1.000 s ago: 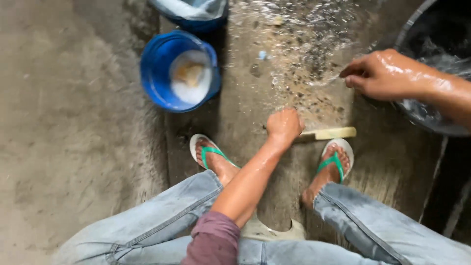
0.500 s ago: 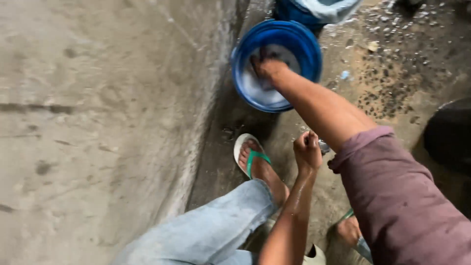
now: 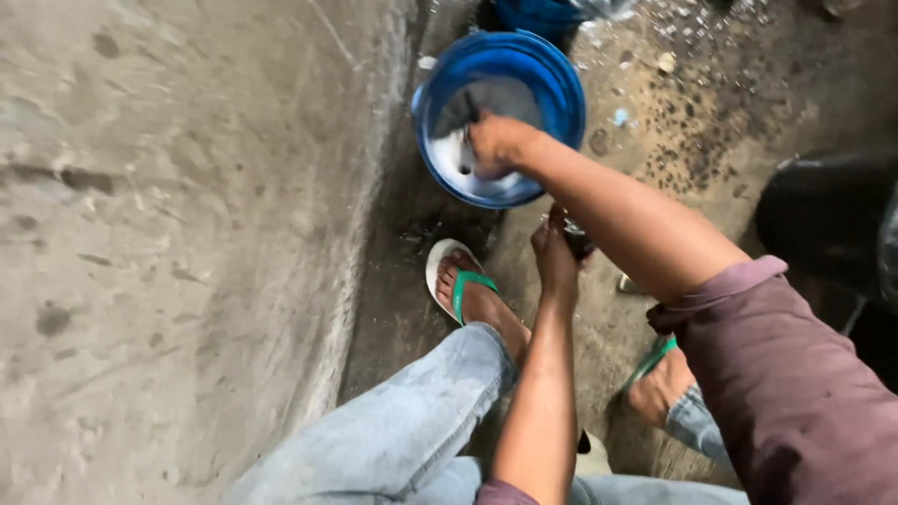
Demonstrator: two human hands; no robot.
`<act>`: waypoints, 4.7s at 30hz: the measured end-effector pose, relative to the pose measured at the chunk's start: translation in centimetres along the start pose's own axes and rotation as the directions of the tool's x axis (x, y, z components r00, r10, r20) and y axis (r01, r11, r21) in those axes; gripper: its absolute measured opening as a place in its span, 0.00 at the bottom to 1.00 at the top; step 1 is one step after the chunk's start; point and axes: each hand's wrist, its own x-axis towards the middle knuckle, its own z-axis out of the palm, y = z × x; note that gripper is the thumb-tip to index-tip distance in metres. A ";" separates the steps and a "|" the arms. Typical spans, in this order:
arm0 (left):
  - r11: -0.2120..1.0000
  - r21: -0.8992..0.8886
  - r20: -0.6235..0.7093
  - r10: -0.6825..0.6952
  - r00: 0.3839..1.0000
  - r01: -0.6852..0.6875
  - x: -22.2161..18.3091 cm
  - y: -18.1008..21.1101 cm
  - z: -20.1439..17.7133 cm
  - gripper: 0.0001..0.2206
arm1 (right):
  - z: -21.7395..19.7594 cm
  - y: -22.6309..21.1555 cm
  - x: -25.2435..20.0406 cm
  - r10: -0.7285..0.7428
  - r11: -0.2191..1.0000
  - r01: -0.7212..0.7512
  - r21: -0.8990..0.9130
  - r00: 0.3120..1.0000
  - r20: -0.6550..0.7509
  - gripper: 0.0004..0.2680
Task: Washing a metal cylindrical mechanical part using a brush and soapy water.
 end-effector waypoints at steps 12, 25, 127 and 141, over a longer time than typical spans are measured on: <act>0.933 -0.209 0.314 -0.218 0.924 0.292 -1.2 -4.4 -1.8 0.31 | -9.1 -0.7 -29.6 0.054 0.869 0.294 0.398 0.743 -0.667 0.13; 0.965 0.026 0.277 -0.258 0.926 0.261 -2.6 -12.6 -2.5 0.27 | 7.6 4.8 -36.8 -0.017 0.941 0.272 0.200 0.628 -0.778 0.16; 0.995 0.074 0.135 0.062 0.989 -0.073 -9.1 -12.7 0.3 0.26 | 6.5 1.3 -37.2 0.947 0.145 0.515 0.845 0.174 -0.269 0.02; 0.980 0.191 0.131 0.039 0.991 -0.064 -7.4 -8.0 1.2 0.28 | 7.2 1.6 -39.7 0.270 0.860 0.262 0.437 0.495 -0.826 0.13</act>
